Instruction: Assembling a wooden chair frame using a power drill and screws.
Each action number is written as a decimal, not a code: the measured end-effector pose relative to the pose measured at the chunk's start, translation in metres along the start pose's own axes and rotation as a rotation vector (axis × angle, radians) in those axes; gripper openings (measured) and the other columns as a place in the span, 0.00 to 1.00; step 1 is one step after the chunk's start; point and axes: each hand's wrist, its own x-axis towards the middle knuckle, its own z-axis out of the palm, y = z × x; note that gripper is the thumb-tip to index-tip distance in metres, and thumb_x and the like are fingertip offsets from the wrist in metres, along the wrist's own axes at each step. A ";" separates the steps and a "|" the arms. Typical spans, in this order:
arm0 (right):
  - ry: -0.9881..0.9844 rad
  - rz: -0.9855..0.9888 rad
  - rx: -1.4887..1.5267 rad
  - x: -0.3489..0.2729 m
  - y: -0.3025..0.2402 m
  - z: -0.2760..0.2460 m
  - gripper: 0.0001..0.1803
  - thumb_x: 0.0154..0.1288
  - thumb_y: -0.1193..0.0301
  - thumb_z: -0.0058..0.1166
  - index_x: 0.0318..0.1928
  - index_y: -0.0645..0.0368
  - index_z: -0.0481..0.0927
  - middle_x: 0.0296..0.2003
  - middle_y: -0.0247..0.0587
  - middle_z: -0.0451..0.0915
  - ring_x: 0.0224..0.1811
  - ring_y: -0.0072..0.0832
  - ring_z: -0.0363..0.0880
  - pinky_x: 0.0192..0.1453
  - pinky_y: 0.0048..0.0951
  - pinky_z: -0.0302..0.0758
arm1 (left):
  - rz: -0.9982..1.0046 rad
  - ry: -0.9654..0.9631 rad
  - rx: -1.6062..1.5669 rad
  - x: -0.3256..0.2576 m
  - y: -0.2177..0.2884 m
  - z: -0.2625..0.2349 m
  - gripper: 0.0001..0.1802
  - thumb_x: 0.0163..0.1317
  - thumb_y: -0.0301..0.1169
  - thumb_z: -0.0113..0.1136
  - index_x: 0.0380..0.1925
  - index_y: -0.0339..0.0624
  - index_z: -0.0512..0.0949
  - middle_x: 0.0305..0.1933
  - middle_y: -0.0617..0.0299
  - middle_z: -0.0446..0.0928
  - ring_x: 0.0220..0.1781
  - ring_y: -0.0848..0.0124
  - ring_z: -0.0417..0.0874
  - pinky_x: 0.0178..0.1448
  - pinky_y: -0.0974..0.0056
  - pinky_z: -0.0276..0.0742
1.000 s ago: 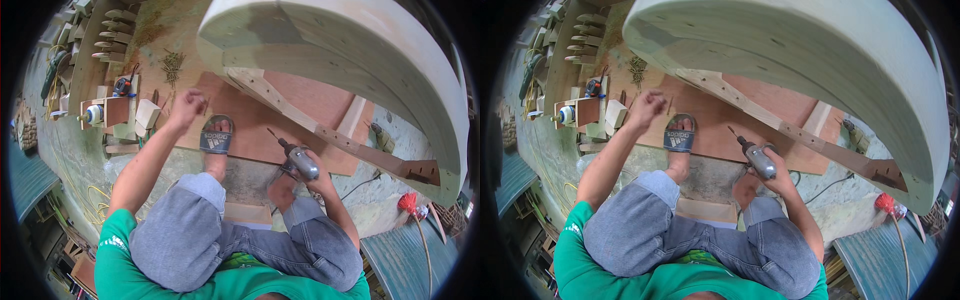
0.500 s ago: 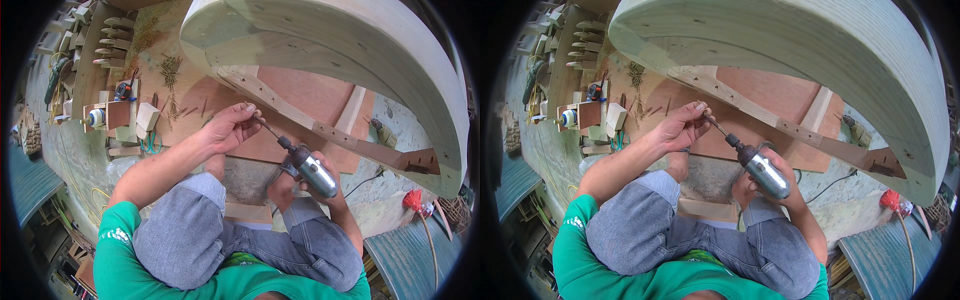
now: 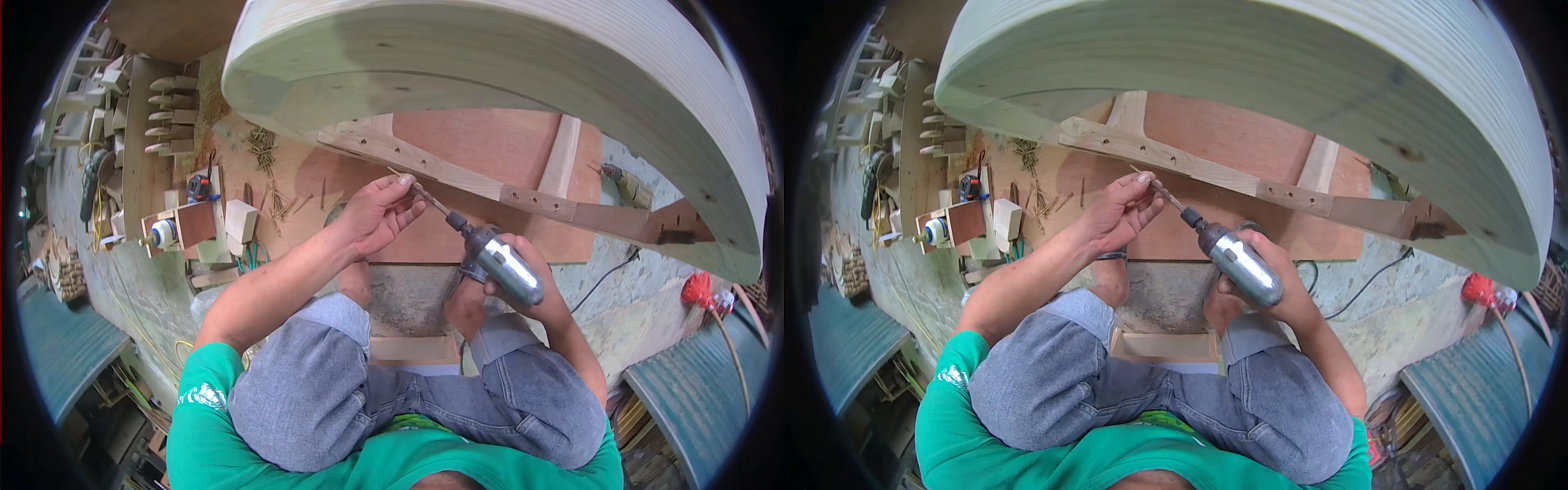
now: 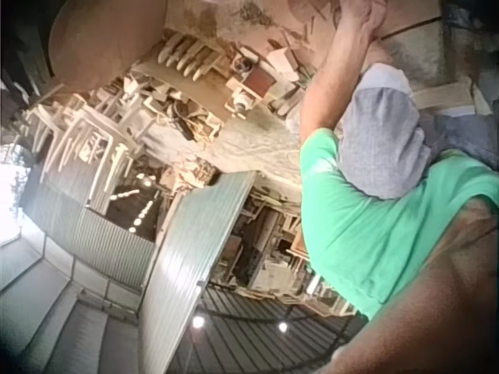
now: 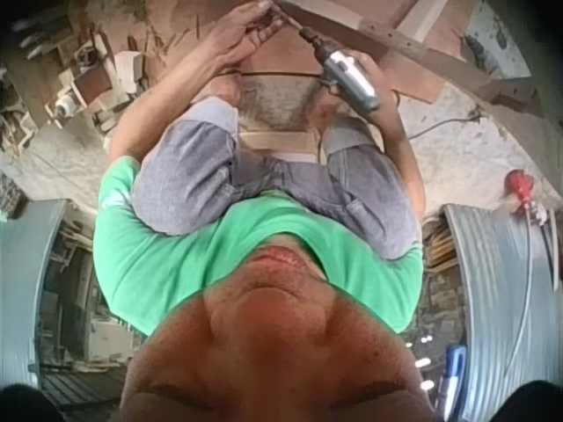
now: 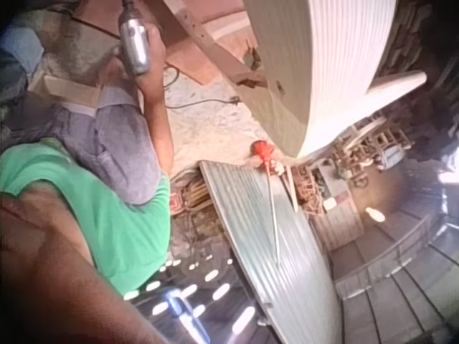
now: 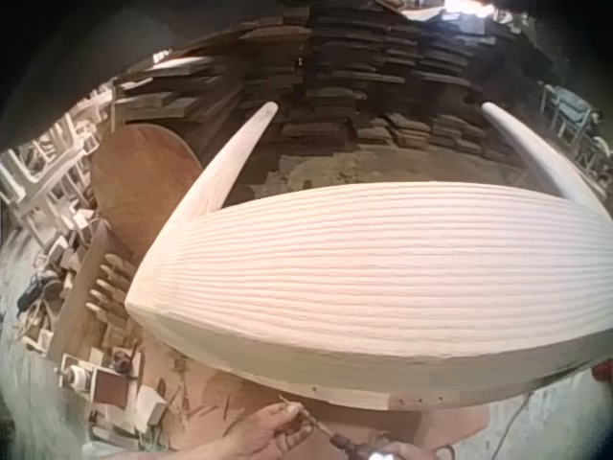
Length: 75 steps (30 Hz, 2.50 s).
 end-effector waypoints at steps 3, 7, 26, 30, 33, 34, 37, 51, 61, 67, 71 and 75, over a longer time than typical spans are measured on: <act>0.058 -0.127 -0.270 0.005 0.012 -0.006 0.21 0.51 0.76 0.67 0.46 0.63 0.74 0.38 0.41 0.75 0.38 0.30 0.77 0.44 0.28 0.73 | -0.043 0.047 -0.044 0.026 -0.014 -0.002 0.09 0.70 0.31 0.49 0.37 0.38 0.75 0.36 0.59 0.78 0.39 0.69 0.82 0.46 0.66 0.84; 0.108 -0.067 -0.373 0.003 0.015 -0.008 0.25 0.53 0.66 0.68 0.48 0.61 0.73 0.37 0.39 0.77 0.40 0.28 0.76 0.46 0.28 0.71 | -0.082 0.176 -0.062 0.052 -0.026 -0.002 0.10 0.71 0.31 0.46 0.36 0.37 0.74 0.34 0.57 0.76 0.34 0.67 0.80 0.42 0.65 0.83; 0.211 0.043 -0.235 0.026 0.012 -0.014 0.21 0.58 0.64 0.66 0.47 0.61 0.75 0.32 0.32 0.77 0.35 0.21 0.75 0.41 0.25 0.72 | -0.092 0.233 0.008 0.059 -0.027 -0.014 0.08 0.69 0.28 0.47 0.36 0.35 0.73 0.32 0.57 0.76 0.33 0.64 0.80 0.39 0.65 0.83; 0.140 0.144 -0.262 0.056 -0.035 -0.027 0.22 0.58 0.62 0.66 0.47 0.61 0.76 0.34 0.32 0.78 0.37 0.19 0.74 0.44 0.25 0.72 | 0.175 0.545 0.043 0.024 -0.004 -0.076 0.11 0.69 0.36 0.46 0.28 0.45 0.70 0.27 0.63 0.71 0.25 0.71 0.72 0.28 0.70 0.69; -0.018 -0.060 -0.379 0.078 -0.034 -0.044 0.21 0.58 0.62 0.67 0.46 0.61 0.76 0.34 0.31 0.79 0.38 0.20 0.74 0.45 0.25 0.73 | 0.768 0.773 0.279 -0.004 0.067 -0.059 0.17 0.70 0.48 0.38 0.31 0.50 0.69 0.30 0.66 0.70 0.32 0.75 0.69 0.35 0.67 0.65; 0.001 -0.046 -0.406 0.080 -0.042 -0.040 0.20 0.58 0.63 0.66 0.46 0.61 0.77 0.36 0.32 0.80 0.39 0.21 0.75 0.46 0.25 0.73 | 0.936 0.668 0.393 -0.017 0.090 -0.039 0.20 0.71 0.51 0.37 0.36 0.50 0.71 0.34 0.65 0.73 0.35 0.74 0.70 0.42 0.64 0.66; -0.068 -0.061 -0.431 0.089 -0.034 -0.046 0.24 0.58 0.59 0.66 0.50 0.60 0.77 0.33 0.31 0.78 0.38 0.19 0.75 0.43 0.25 0.74 | 1.150 0.349 0.436 -0.038 0.126 0.018 0.23 0.71 0.53 0.37 0.44 0.48 0.73 0.41 0.66 0.75 0.44 0.73 0.73 0.53 0.62 0.66; -0.053 0.348 -0.477 0.089 -0.061 -0.027 0.20 0.62 0.60 0.61 0.53 0.54 0.77 0.21 0.24 0.71 0.21 0.14 0.67 0.24 0.22 0.67 | 1.173 0.224 0.650 -0.029 0.128 0.034 0.37 0.71 0.59 0.27 0.54 0.38 0.72 0.53 0.62 0.74 0.56 0.71 0.70 0.63 0.64 0.59; -0.082 0.427 -0.551 0.108 -0.055 -0.024 0.22 0.62 0.56 0.61 0.52 0.53 0.78 0.22 0.29 0.73 0.19 0.17 0.67 0.22 0.23 0.66 | 1.186 0.268 0.609 -0.032 0.123 0.049 0.35 0.71 0.56 0.27 0.54 0.37 0.72 0.52 0.60 0.74 0.57 0.69 0.69 0.64 0.63 0.57; -0.148 0.262 -0.511 0.114 -0.045 -0.024 0.22 0.61 0.58 0.62 0.53 0.54 0.77 0.26 0.28 0.75 0.21 0.16 0.67 0.23 0.23 0.68 | 1.188 0.269 0.638 -0.030 0.124 0.046 0.34 0.70 0.56 0.28 0.52 0.38 0.73 0.51 0.60 0.74 0.55 0.69 0.69 0.62 0.64 0.58; -0.128 0.129 -0.509 0.111 -0.044 -0.018 0.21 0.60 0.62 0.64 0.50 0.58 0.78 0.29 0.29 0.77 0.27 0.17 0.71 0.28 0.22 0.71 | 1.207 0.288 0.599 -0.030 0.122 0.046 0.34 0.70 0.56 0.29 0.51 0.38 0.73 0.50 0.61 0.74 0.54 0.70 0.70 0.62 0.64 0.59; -0.098 -0.002 -0.577 0.108 -0.027 -0.024 0.20 0.59 0.66 0.64 0.49 0.60 0.78 0.36 0.32 0.81 0.36 0.19 0.75 0.41 0.25 0.75 | 1.208 0.286 0.558 -0.027 0.121 0.051 0.34 0.70 0.56 0.29 0.51 0.38 0.73 0.51 0.61 0.74 0.54 0.70 0.70 0.61 0.64 0.60</act>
